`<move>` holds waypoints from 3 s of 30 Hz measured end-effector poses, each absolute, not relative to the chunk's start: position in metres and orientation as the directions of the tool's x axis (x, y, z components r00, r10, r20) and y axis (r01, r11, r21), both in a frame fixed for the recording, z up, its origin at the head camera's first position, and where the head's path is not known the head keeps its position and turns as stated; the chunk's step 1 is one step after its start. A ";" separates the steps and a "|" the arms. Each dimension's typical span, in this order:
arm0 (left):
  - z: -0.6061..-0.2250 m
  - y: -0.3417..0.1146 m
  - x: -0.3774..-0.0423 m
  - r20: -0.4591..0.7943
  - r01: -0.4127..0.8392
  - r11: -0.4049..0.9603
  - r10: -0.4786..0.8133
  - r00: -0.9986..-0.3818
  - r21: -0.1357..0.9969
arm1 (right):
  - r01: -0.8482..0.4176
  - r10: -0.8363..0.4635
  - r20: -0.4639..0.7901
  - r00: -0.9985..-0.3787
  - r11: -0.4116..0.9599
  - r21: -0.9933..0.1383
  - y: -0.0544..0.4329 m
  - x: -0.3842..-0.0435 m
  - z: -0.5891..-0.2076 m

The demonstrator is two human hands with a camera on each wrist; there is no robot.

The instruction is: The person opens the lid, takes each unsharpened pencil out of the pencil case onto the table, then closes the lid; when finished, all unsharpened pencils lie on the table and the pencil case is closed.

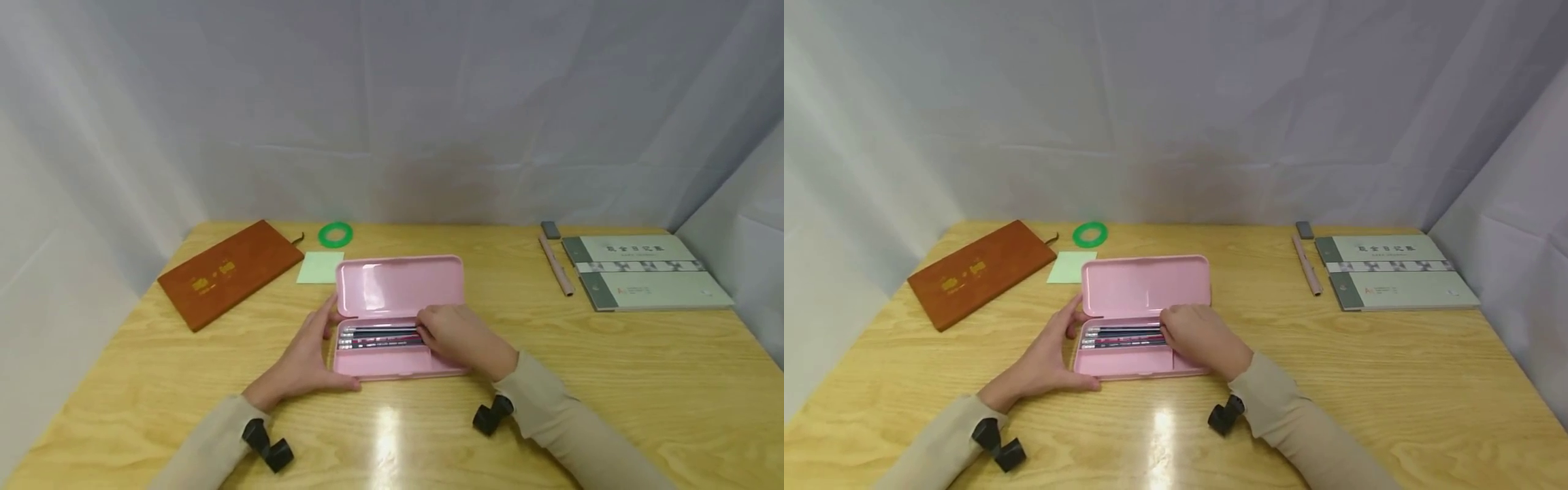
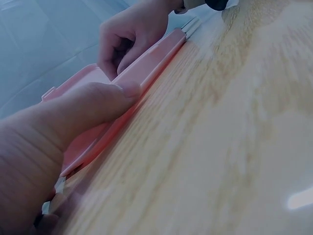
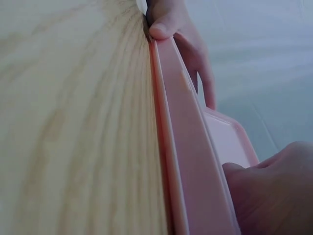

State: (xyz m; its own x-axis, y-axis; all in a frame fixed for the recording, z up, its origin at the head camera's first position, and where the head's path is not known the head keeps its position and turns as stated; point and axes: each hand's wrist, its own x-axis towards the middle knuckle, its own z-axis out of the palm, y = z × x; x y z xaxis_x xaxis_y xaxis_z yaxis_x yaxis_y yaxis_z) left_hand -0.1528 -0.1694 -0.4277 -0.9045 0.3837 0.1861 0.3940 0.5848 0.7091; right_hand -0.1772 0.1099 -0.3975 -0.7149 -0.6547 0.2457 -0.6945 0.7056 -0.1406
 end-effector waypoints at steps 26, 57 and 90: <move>-0.425 -0.168 -0.153 0.147 0.376 0.592 0.399 -0.905 0.713 | -0.447 -0.361 0.281 -0.889 0.819 -0.361 0.289 -0.131 -0.413; -0.429 -0.168 -0.152 0.150 0.380 0.594 0.399 -0.904 0.709 | -0.732 -0.652 0.338 -0.679 0.637 -0.242 0.159 -0.176 -0.405; -0.425 -0.169 -0.149 0.148 0.372 0.604 0.387 -0.910 0.705 | -0.694 -0.648 0.251 -0.719 0.652 -0.306 0.130 -0.174 -0.395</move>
State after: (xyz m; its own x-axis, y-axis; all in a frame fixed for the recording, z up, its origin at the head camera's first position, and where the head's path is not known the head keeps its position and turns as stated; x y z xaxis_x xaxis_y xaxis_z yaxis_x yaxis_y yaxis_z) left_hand -0.1489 -0.1691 -0.4252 -0.9101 0.3870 0.1480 0.3716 0.6042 0.7049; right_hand -0.1742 0.1297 -0.3949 -0.7189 -0.6481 0.2515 -0.6943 0.6516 -0.3056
